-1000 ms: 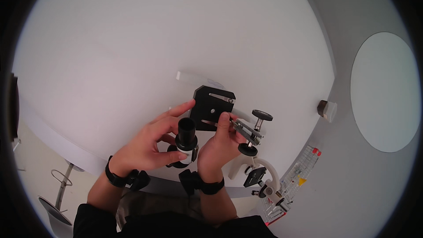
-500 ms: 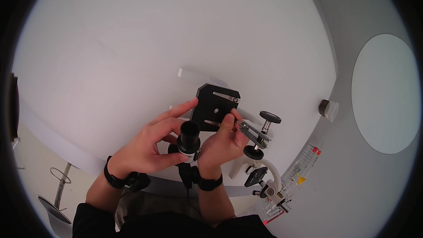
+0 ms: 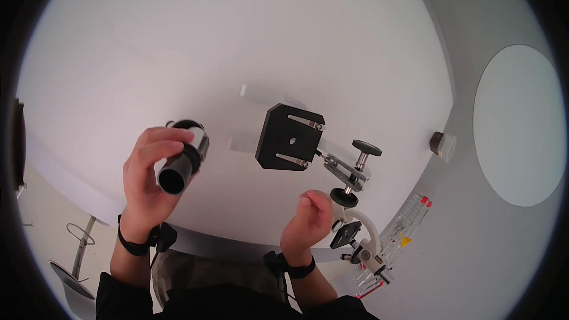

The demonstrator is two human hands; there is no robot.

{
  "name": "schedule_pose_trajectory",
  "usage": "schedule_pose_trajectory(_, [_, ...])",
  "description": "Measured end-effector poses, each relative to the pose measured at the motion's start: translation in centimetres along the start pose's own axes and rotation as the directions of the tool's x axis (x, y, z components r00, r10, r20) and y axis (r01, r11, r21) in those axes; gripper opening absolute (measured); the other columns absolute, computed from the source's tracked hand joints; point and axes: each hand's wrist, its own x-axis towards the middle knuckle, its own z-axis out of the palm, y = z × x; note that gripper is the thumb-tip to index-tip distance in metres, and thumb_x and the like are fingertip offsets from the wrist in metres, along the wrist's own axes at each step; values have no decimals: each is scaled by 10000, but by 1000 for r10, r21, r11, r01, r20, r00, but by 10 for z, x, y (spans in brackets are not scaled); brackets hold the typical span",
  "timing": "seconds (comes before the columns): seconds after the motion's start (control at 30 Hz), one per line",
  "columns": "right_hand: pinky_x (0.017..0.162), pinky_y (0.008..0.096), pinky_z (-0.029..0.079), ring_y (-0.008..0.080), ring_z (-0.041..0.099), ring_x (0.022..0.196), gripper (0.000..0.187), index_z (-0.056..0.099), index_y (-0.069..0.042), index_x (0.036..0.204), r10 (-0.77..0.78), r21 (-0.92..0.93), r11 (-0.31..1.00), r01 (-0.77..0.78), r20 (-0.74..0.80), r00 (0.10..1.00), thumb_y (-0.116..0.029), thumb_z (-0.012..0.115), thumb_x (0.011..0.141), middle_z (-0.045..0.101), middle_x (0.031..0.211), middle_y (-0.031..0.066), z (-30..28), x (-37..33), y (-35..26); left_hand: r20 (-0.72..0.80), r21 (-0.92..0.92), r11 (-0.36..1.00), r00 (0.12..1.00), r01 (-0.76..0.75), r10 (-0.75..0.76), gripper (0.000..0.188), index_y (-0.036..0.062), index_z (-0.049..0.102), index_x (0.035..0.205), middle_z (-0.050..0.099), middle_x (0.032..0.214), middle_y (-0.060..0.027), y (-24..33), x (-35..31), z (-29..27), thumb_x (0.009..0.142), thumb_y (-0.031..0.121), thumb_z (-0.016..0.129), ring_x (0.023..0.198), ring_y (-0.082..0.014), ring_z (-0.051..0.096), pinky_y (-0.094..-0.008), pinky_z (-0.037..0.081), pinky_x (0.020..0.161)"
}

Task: The person assembles two microscopes on a white table. They retrieve microscope parts from a wire cart, place them on the table, and connect the eyepieces, bodies, and bases. The person handles the components one at a time, screwing parts together to form complete microscope units.

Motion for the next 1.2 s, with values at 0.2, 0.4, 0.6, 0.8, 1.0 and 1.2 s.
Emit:
schedule_pose_trajectory(0.2, [775, 291, 452, 153, 544, 833, 117, 592, 7, 1024, 22, 130, 991, -31, 73, 997, 22, 558, 913, 603, 927, 92, 2, -17, -8, -63, -18, 993, 991, 119, -120, 456, 42, 597, 1174, 695, 1128, -103, -5, -7, 5, 743, -77, 690, 1017, -288, 653, -351, 536, 860])
schedule_pose_trajectory(0.4, [773, 291, 458, 164, 551, 837, 123, 595, 10, 1039, -16, 176, 984, -9, 143, 990, 28, 573, 920, 600, 951, 106, -8, -28, -5, -49, 65, 987, 988, 147, -144, 500, 29, 602, 1200, 653, 1151, -119, -1, -6, 0, 721, -80, 699, 1043, -247, 639, -333, 530, 868])
schedule_pose_trajectory(0.6, [790, 274, 456, 176, 544, 868, 145, 601, 34, 1009, 115, 165, 975, -146, 188, 975, 94, 606, 876, 596, 985, 108, -25, -42, 3, -36, -120, 947, 952, 299, -305, 472, 30, 601, 1212, 612, 1233, -110, -6, -15, -1, 764, -81, 697, 1129, -223, 596, -337, 510, 928])
schedule_pose_trajectory(0.8, [783, 263, 445, 155, 529, 853, 173, 611, 29, 1025, 201, 179, 955, -236, 191, 961, 102, 607, 867, 590, 979, 91, -31, -49, 7, -29, -279, 901, 935, 332, -353, 597, 34, 510, 1326, 613, 1259, -121, -3, -15, -1, 778, -113, 697, 1188, -224, 579, -369, 491, 997])
schedule_pose_trajectory(1.0, [800, 258, 438, 140, 523, 849, 182, 617, 22, 1037, 253, 234, 927, -293, 186, 949, 92, 622, 870, 580, 968, 66, -32, -52, 9, -26, -168, 953, 965, 252, -260, 577, 23, 534, 1283, 600, 1278, -150, 3, -16, -7, 748, -72, 727, 1226, -268, 563, -396, 454, 1040])
schedule_pose_trajectory(1.2, [797, 263, 443, 140, 530, 854, 191, 622, 16, 1041, 242, 236, 928, -288, 204, 949, 95, 627, 867, 580, 974, 66, -31, -52, 7, -41, 56, 983, 984, 175, -173, 383, 0, 594, 1161, 601, 1222, -152, 13, -17, -22, 795, -26, 703, 1161, -273, 571, -381, 435, 1027])
